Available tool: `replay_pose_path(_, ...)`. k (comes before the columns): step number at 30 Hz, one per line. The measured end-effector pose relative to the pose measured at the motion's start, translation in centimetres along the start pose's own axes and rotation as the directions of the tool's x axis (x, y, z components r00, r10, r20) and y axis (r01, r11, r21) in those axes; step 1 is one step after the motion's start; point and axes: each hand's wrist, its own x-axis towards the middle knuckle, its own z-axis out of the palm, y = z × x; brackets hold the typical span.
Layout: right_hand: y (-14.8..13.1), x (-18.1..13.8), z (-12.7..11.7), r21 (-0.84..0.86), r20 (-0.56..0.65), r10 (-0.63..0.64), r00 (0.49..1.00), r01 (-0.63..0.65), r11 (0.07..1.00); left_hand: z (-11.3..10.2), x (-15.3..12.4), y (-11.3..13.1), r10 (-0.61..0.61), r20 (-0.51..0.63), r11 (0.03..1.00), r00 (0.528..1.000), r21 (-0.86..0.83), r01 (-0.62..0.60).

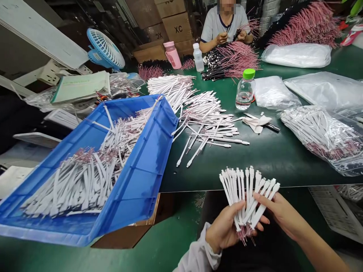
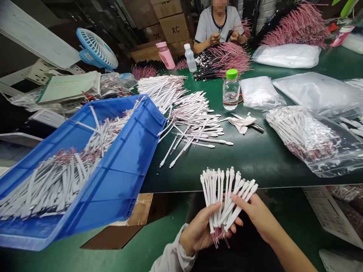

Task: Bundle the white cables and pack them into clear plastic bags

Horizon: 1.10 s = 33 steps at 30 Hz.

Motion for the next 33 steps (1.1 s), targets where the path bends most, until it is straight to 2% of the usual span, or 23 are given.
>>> replay_pose_path(5,1.4,0.9,0.2,-0.026,-0.176,-0.036,0.984,0.031,0.999,-0.5,-0.1,-0.5,0.028,-0.021,0.998,0.999,0.064,-0.027)
replay_pose_path(7,1.5,1.1,0.6,-0.002,-0.201,-0.028,0.979,0.028,1.0,-0.7,-0.1,-0.6,0.04,-0.025,0.997,0.999,0.073,-0.038)
replay_pose_path(12,1.6,0.9,0.3,0.049,-0.272,0.02,0.962,-0.007,0.999,-0.9,-0.3,-0.4,-0.037,0.105,0.999,0.994,-0.03,0.041)
replay_pose_path(15,1.5,0.6,0.0,0.054,-0.296,0.033,0.955,-0.018,0.998,-0.6,-0.5,-0.1,-0.041,0.163,0.998,0.986,-0.044,0.048)
replay_pose_path(17,1.4,0.6,0.1,0.045,-0.256,0.037,0.966,-0.026,0.999,-0.4,-0.6,-0.2,-0.046,0.163,0.999,0.985,0.002,0.047)
replay_pose_path(18,1.3,0.6,0.3,0.034,-0.2,0.047,0.979,-0.041,0.999,-0.3,-0.6,-0.2,-0.049,0.138,0.998,0.989,0.055,0.042)
replay_pose_path(21,1.2,1.0,1.0,-0.008,-0.004,0.136,0.991,-0.136,0.991,-0.2,-0.4,-0.7,-0.026,-0.004,0.962,1.0,0.272,0.026)
replay_pose_path(23,1.3,1.4,1.4,-0.012,-0.021,0.165,0.986,-0.165,0.986,-0.2,0.0,-1.0,0.006,-0.065,0.946,0.998,0.323,0.016)
replay_pose_path(25,1.5,1.6,1.3,0.016,-0.111,0.158,0.981,-0.157,0.987,-0.3,0.3,-1.2,-0.001,-0.057,0.969,0.998,0.247,0.015)
replay_pose_path(27,1.9,1.6,0.9,0.054,-0.142,0.156,0.977,-0.15,0.987,-0.3,0.6,-1.3,-0.024,-0.026,0.991,0.999,0.133,0.027)
replay_pose_path(33,2.3,0.9,-0.6,0.069,-0.027,0.144,0.989,-0.142,0.987,-0.3,0.7,-0.9,-0.084,0.077,0.996,0.994,0.001,0.084)
